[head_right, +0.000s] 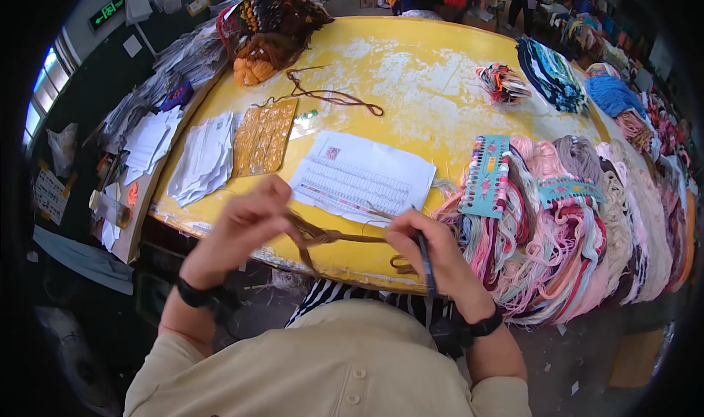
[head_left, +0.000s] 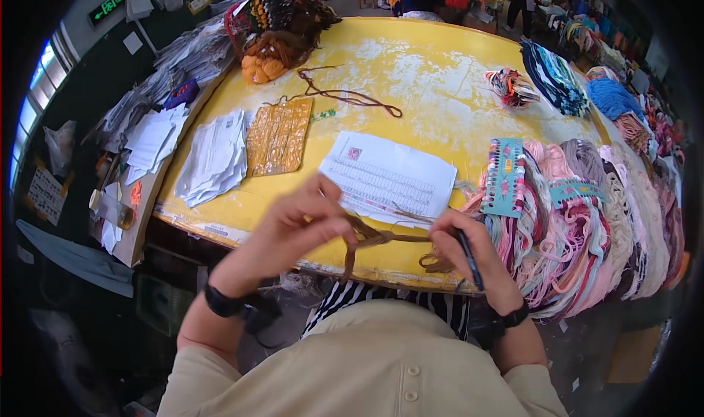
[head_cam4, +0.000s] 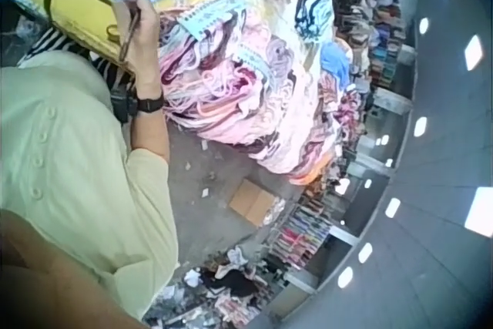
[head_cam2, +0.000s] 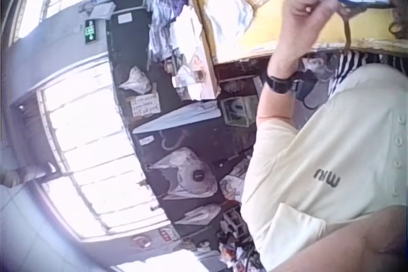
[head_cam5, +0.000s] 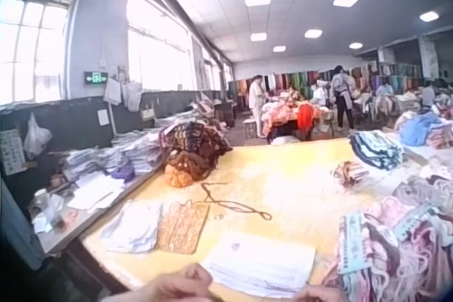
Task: Sort and organize colored embroidery threads by matching them to a color chart/legend.
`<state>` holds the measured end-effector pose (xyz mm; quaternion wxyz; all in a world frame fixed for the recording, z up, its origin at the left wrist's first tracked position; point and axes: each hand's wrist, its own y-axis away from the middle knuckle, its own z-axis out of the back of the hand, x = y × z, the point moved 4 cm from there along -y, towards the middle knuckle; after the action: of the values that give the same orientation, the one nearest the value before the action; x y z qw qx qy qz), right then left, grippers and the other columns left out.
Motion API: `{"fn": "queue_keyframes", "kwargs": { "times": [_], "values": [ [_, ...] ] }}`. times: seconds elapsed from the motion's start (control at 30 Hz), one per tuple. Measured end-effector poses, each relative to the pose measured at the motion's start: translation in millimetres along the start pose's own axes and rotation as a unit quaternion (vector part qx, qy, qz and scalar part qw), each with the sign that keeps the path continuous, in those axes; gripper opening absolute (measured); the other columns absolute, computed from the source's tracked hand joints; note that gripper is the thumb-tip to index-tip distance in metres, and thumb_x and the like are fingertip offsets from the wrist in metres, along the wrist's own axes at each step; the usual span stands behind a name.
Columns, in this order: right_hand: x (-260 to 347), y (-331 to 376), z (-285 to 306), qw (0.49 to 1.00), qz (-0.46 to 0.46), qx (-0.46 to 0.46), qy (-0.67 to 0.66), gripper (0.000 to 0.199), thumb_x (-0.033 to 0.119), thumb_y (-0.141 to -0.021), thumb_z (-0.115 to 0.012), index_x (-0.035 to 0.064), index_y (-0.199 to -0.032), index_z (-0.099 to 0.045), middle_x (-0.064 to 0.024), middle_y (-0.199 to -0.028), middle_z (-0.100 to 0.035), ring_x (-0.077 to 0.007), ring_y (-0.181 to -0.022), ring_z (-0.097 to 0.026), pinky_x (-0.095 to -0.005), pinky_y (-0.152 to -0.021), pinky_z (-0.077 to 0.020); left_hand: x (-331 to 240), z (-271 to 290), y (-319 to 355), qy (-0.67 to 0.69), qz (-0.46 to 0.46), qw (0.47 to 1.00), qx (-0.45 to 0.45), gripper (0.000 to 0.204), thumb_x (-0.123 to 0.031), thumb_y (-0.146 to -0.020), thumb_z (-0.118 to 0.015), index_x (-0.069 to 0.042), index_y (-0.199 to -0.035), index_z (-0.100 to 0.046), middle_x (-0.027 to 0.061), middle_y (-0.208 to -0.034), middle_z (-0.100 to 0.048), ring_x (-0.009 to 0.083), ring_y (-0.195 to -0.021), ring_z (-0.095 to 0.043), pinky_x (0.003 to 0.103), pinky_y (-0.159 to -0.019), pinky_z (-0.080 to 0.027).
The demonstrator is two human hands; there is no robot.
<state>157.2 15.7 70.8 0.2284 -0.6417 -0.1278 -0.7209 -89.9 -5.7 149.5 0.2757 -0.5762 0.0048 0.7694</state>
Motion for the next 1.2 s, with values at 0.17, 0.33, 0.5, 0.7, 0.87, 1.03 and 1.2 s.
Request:
{"fn": "queue_keyframes", "kwargs": {
  "times": [0.17, 0.33, 0.5, 0.7, 0.87, 1.03, 1.2],
  "values": [
    [-23.0, 28.6, 33.7, 0.990, -0.075, -0.062, -0.099, 0.006, 0.008, -0.094, -0.052, 0.0025, -0.097, -0.052, 0.0009, -0.072, -0.051, -0.0043, -0.062, -0.045, -0.0186, -0.054, -0.0362, -46.1, 35.4, -107.5, 0.050, 0.018, 0.998, -0.025, 0.026, -0.028, -0.097, -0.049, -0.005, -0.090, -0.058, -0.0044, -0.061, -0.049, 0.0030, -0.052, -0.041, 0.017, -0.048, -0.033],
    [-19.2, 27.6, 86.6, 0.964, 0.011, -0.266, 0.021, 0.013, 0.008, -0.097, -0.046, 0.0000, -0.107, -0.049, -0.0081, -0.104, -0.060, -0.0135, -0.095, -0.056, -0.0254, -0.088, -0.0425, -87.5, 66.4, -300.9, -0.181, -0.150, 0.960, -0.154, 0.025, -0.018, -0.095, -0.044, 0.000, -0.088, -0.061, 0.0040, -0.076, -0.055, 0.0122, -0.067, -0.051, 0.026, -0.060, -0.041],
    [-22.4, 42.4, 108.6, 0.945, -0.016, -0.326, 0.015, 0.016, 0.014, -0.097, -0.049, 0.0001, -0.105, -0.050, -0.0064, -0.099, -0.061, -0.0117, -0.092, -0.056, -0.0250, -0.087, -0.0417, -124.9, 61.0, -356.8, -0.286, -0.372, 0.835, -0.288, 0.023, -0.016, -0.087, -0.055, 0.005, -0.086, -0.062, 0.0080, -0.065, -0.060, 0.0144, -0.060, -0.055, 0.032, -0.055, -0.042],
    [-24.3, 30.7, 100.0, 0.961, -0.056, -0.257, 0.081, 0.015, 0.015, -0.096, -0.050, 0.0000, -0.100, -0.053, -0.0065, -0.093, -0.061, -0.0107, -0.090, -0.056, -0.0249, -0.083, -0.0424, 79.0, -6.9, -286.7, -0.511, -0.118, 0.846, -0.102, 0.043, -0.015, -0.081, -0.064, -0.007, -0.120, -0.048, 0.0171, -0.076, -0.065, 0.0351, -0.072, -0.065, 0.043, -0.063, -0.052],
    [-39.7, 11.6, 89.4, 0.968, -0.057, -0.218, 0.108, 0.012, 0.011, -0.095, -0.053, -0.0003, -0.098, -0.052, -0.0063, -0.090, -0.061, -0.0120, -0.085, -0.057, -0.0271, -0.078, -0.0454, 148.5, -75.1, -77.6, -0.370, 0.072, 0.920, 0.110, 0.058, -0.022, -0.083, -0.064, -0.012, -0.134, -0.037, 0.0173, -0.124, -0.053, 0.0347, -0.112, -0.052, 0.045, -0.091, -0.043],
    [-62.5, -67.6, 71.2, 0.968, -0.050, -0.137, 0.204, 0.026, 0.014, -0.085, -0.067, 0.0006, -0.101, -0.052, -0.0099, -0.091, -0.062, -0.0137, -0.083, -0.060, -0.0267, -0.077, -0.0467, 149.9, -62.7, -0.5, -0.359, 0.012, 0.928, 0.097, 0.038, -0.021, -0.083, -0.064, -0.011, -0.118, -0.051, 0.0118, -0.129, -0.050, 0.0302, -0.126, -0.042, 0.045, -0.099, -0.036],
    [-84.0, -127.4, 30.8, 0.932, -0.027, -0.119, 0.342, 0.039, 0.018, -0.079, -0.074, 0.0026, -0.107, -0.051, -0.0088, -0.089, -0.062, -0.0139, -0.079, -0.059, -0.0272, -0.070, -0.0479, 162.7, -25.1, 11.5, -0.230, 0.040, 0.968, 0.087, 0.026, -0.025, -0.081, -0.069, -0.010, -0.088, -0.050, 0.0056, -0.125, -0.054, 0.0290, -0.133, -0.036, 0.052, -0.105, -0.026]
  ]
}}
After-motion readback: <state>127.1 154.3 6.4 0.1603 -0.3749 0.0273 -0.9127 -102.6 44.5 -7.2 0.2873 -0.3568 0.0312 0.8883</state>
